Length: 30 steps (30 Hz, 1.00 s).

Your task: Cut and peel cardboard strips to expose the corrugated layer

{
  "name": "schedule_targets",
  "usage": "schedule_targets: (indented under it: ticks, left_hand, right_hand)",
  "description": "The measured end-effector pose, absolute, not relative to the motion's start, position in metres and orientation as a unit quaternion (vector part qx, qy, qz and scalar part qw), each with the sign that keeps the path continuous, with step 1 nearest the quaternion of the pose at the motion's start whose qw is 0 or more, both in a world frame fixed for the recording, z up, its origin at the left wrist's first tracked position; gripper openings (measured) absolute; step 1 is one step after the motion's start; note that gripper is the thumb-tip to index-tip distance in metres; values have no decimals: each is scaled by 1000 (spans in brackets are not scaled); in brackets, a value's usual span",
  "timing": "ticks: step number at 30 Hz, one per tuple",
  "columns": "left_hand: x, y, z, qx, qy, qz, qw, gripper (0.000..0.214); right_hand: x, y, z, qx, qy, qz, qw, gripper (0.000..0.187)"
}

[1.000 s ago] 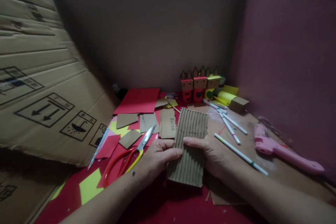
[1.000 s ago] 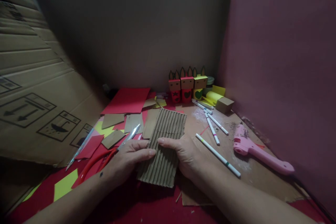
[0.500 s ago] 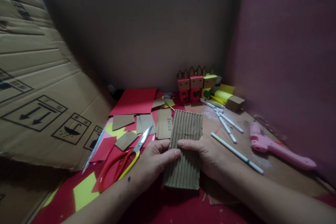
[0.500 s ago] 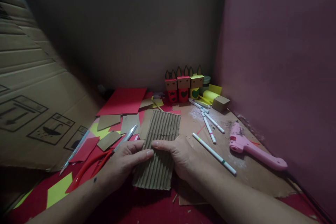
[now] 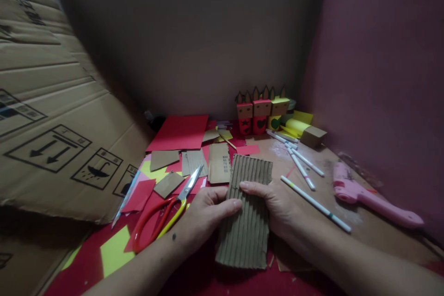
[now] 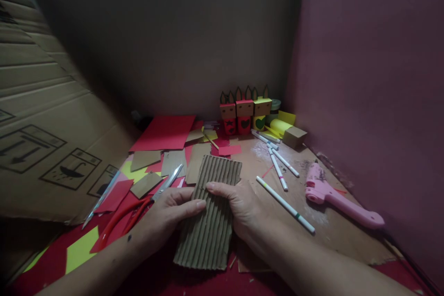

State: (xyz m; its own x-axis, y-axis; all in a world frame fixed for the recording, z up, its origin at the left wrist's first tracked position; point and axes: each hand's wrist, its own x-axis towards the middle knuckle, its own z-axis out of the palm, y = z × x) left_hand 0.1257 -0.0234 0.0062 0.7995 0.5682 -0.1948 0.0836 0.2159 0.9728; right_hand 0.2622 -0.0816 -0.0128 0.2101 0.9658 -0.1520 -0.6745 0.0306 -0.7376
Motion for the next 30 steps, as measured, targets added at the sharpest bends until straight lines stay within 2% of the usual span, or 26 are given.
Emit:
schedule_targets:
  ticks: [12,16,21,25,30]
  left_hand:
    - [124,-18,6,596,281,123,742,19]
    - [123,-20,7,585,267,136,754,15]
    - [125,-23,9,606,277,125,735,20]
    - [129,-25,7,633,300,154,697,23]
    - [129,-24,0,603,307,206,707,25]
  right_hand:
    - [265,-82,-12,-341,-185,600,700,28]
    - [265,-82,-10,-325,-180,623,689,26]
    - [266,-82,-11,-351,-192,609,685,23]
    - [263,-82,-14,-364,-201,591,691,22]
    - [259,-83,-13,-343,-198,617,680,22]
